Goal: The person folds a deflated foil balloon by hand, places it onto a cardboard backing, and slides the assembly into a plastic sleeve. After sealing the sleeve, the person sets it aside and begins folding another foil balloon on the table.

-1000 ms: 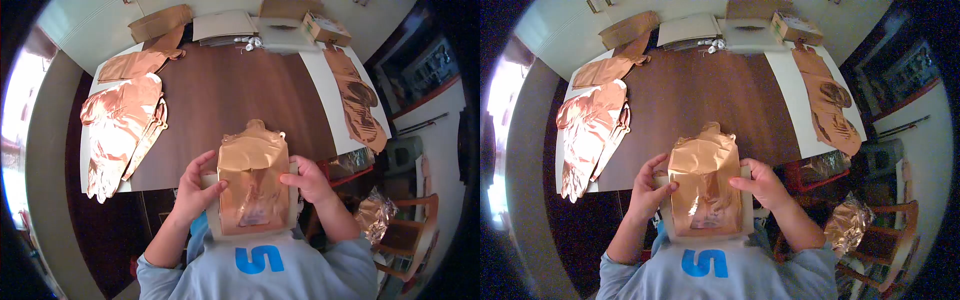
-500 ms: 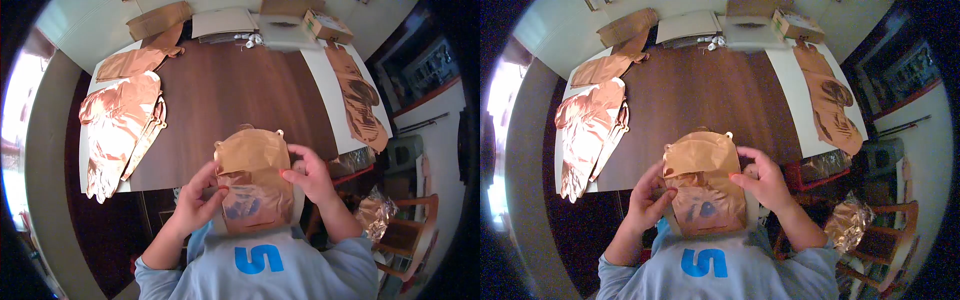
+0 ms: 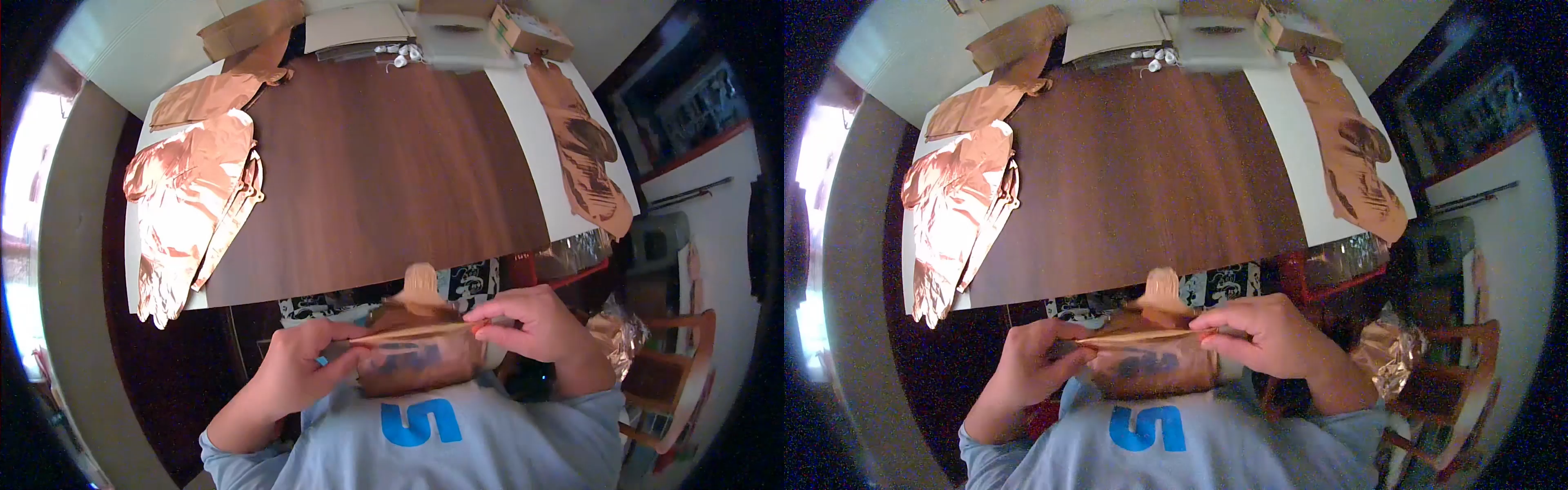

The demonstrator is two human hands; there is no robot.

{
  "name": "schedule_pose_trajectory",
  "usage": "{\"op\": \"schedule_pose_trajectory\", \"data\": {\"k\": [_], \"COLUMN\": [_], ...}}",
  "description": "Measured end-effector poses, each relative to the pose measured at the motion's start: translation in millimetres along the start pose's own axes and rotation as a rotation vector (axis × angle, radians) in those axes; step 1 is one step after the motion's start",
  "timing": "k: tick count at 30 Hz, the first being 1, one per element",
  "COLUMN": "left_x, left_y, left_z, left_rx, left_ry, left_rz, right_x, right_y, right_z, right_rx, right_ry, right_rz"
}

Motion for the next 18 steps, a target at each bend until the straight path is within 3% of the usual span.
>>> {"op": "schedule_pose_trajectory", "data": {"k": [3,6,9,10,12,14,18], "left_x": [-4.4,-27.0,-19.5,-9.5,23.1,36.0,47.9], "left_y": [-13.6,-24.4,-11.7,4.9,54.1,99.0,149.4], "left_z": [0.2,-4.6,-12.4,-15.0,-14.8,-18.0,-26.8], "left_rx": [0.072,0.114,0.108,0.020,0.102,0.103,-0.104], "left_ry": [0.049,0.049,-0.042,-0.018,-0.028,0.097,0.397], "left_rz": [0.035,0.157,0.116,0.085,-0.217,-0.257,-0.085], "right_x": [15.5,36.5,27.4,6.9,-40.7,-87.0,-129.5], "right_y": [-3.4,-4.3,13.2,28.0,64.0,98.8,145.4], "right_z": [-0.1,0.1,-7.3,-10.4,-13.7,-16.9,-26.8], "right_rx": [0.100,0.224,0.234,0.232,0.296,0.282,0.333], "right_ry": [-0.020,-0.009,-0.052,-0.034,-0.030,-0.047,-0.213], "right_rz": [0.035,-0.087,-0.133,-0.009,0.111,0.190,0.283]}}
Point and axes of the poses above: each hand's wrist, its own y-axis towards the middle knuckle, its own z-axis out of the palm, x = y × z, the point moved 8 cm from there along y, towards the middle knuckle, and after that the axes turned 9 degrees about -z, right-handed, at the moved point
